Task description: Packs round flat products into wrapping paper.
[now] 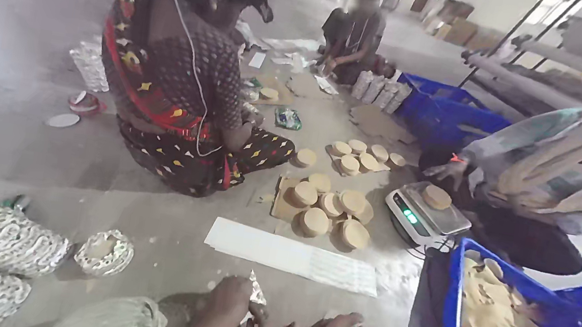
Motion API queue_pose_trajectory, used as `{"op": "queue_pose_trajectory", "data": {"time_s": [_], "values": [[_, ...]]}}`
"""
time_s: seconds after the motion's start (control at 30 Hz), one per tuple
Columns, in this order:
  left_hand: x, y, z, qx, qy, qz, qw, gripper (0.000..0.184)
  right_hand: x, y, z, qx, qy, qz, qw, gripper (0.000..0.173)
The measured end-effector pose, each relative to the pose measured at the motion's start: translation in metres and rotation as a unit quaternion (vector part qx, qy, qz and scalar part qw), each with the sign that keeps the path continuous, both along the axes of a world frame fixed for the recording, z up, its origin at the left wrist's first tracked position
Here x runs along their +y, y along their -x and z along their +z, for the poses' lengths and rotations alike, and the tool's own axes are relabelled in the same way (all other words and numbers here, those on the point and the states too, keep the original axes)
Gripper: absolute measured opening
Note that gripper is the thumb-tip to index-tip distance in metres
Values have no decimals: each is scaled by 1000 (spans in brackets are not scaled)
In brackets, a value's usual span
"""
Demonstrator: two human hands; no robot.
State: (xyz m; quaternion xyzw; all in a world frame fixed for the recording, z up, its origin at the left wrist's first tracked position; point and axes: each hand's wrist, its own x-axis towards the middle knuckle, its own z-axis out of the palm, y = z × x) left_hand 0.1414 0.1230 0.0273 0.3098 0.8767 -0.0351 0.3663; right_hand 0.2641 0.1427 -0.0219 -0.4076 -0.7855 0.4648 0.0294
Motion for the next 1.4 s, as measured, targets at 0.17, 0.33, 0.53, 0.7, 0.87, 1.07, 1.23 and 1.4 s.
{"op": "queue_pose_trajectory", "data": {"time_s": [0.17, 0.33, 0.53, 0.7, 0.87, 1.07, 1.23, 1.4], "values": [[14, 0, 11, -10, 32, 26, 999, 47, 13, -18, 63, -76, -15, 45, 996, 36], [-35, 2, -16, -121, -297, 441, 838, 42, 19, -24, -13, 121, 37, -174, 977, 49], [-12, -68, 46, -211, -582, 544, 566, 23, -12, -8, 81, 378, 284, -270, 839, 54], [-11, -108, 87, -96, -678, 475, 553, 29, -11, -4, 121, 422, 226, -334, 812, 20], [-8, -125, 96, -56, -764, 403, 500, 26, -9, -8, 137, 486, 89, -402, 771, 9], [-27, -128, 119, -122, -749, 433, 486, 20, -22, -34, 155, 490, 60, -256, 831, 19], [-39, -147, 132, -192, -765, 399, 468, 21, 13, -32, 176, 616, 32, -288, 732, 9], [-41, -136, 139, -216, -753, 414, 463, 18, -1, -32, 175, 421, -435, -238, 760, 15]]}}
